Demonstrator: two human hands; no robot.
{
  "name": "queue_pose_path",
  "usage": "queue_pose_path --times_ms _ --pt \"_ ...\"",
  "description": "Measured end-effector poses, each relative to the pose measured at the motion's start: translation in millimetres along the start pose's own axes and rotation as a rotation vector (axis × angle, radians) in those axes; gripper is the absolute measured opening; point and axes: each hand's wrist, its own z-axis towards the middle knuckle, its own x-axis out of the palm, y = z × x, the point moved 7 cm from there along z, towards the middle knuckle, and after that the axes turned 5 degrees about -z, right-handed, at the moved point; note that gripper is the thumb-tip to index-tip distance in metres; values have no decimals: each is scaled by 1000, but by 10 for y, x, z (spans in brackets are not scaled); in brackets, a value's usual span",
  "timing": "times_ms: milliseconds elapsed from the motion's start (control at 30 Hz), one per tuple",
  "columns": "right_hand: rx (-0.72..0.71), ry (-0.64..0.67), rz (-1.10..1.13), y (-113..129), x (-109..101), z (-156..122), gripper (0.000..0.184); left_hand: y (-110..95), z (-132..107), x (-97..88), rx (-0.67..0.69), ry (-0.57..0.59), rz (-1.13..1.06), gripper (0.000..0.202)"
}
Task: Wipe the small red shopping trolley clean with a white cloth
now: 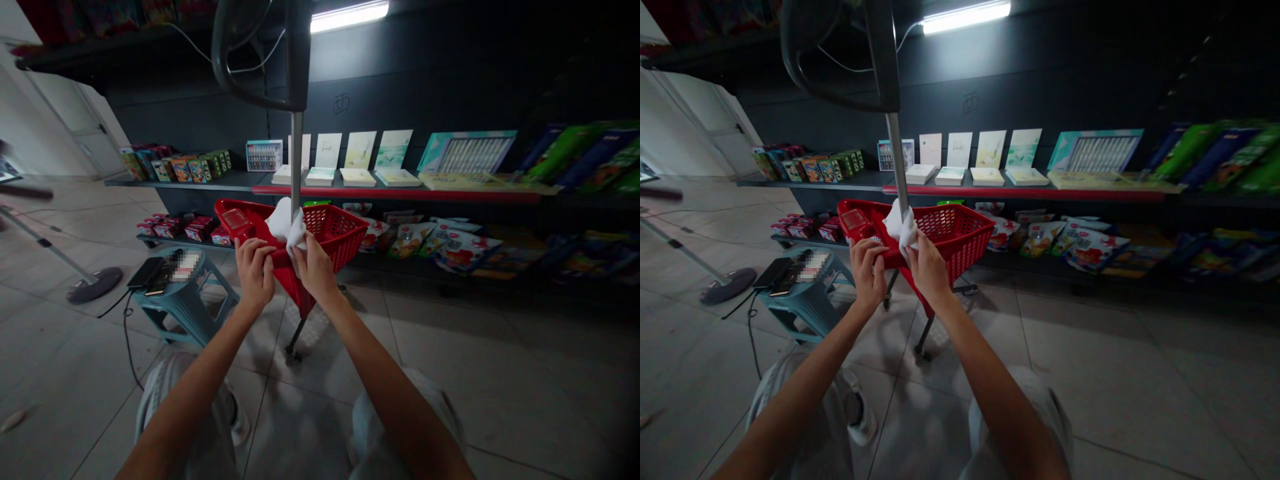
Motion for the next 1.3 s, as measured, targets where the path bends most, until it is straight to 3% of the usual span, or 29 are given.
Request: queue_pose_path --times_ms 367,667,767,867,933,1100,1200,1300 --pt "22 136 -152 -366 41 -6 30 351 -6 -62 20 26 118 32" --pt "122 356 -394 -1158 -8 -156 39 696 91 -154 -17 -38 73 39" --pt "226 442 -458 -1425 9 -298 38 855 143 -188 -88 -64 17 38" --pt "416 327 -452 -1565 -61 -307 33 953 197 -225 -100 -80 -49 35" --pt "436 179 -404 -1500 -129 -226 36 985 218 -255 -101 -104 -90 34" --pt "195 -50 -339 -1045 -231 -11 26 1005 207 -335 -118 -183 -175 32" --pt "58 -19 -265 -780 -113 31 15 980 175 -394 -88 -212 -234 30" --pt "-72 158 -190 -524 193 18 9 961 130 -430 -77 -204 -243 30"
